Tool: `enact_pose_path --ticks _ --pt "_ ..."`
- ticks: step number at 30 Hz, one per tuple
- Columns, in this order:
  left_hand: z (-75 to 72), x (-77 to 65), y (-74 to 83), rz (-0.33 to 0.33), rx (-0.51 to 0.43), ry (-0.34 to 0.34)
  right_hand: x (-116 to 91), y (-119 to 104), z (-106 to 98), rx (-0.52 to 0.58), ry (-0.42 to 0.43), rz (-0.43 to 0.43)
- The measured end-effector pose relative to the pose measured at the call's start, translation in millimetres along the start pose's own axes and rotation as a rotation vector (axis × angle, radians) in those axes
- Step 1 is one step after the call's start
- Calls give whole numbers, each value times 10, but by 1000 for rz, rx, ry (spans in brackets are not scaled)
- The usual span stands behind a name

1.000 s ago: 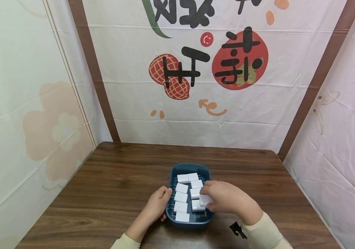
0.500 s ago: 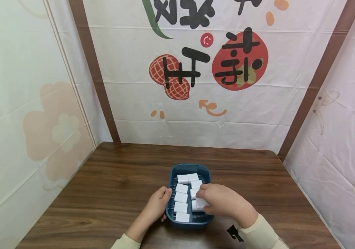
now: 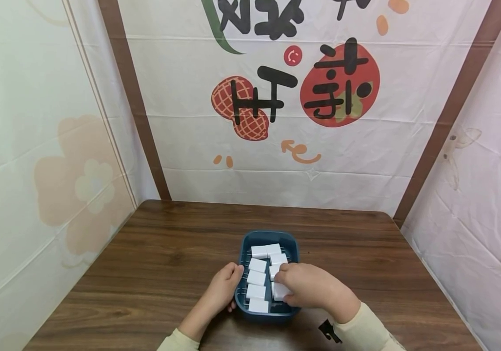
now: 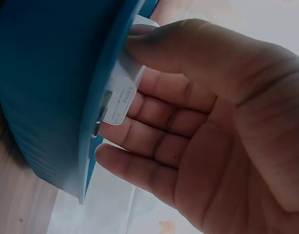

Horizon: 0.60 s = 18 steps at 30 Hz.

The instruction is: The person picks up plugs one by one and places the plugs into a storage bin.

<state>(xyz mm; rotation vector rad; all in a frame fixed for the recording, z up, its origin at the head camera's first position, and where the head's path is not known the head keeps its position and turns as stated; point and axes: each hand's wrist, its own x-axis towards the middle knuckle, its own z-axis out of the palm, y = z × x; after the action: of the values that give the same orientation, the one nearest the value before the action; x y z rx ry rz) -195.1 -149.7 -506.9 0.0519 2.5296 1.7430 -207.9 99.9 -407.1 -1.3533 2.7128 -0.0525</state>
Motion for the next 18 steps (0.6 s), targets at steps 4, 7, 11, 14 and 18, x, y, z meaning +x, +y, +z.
enact_pose_path --ticks 4,7,11,14,18 --pt "-7 -5 6 2 -1 -2 29 -11 43 -13 -15 3" --pt "-6 -6 11 0 -2 -2 43 -19 74 -32 -20 2" --pt "-5 -12 11 9 -10 1 60 -30 108 -40 -33 1" --pt "-3 -16 9 15 -16 0 72 -40 126 -31 -47 1" --pt "1 -18 7 12 -13 -1 90 -50 146 -13 -76 16"
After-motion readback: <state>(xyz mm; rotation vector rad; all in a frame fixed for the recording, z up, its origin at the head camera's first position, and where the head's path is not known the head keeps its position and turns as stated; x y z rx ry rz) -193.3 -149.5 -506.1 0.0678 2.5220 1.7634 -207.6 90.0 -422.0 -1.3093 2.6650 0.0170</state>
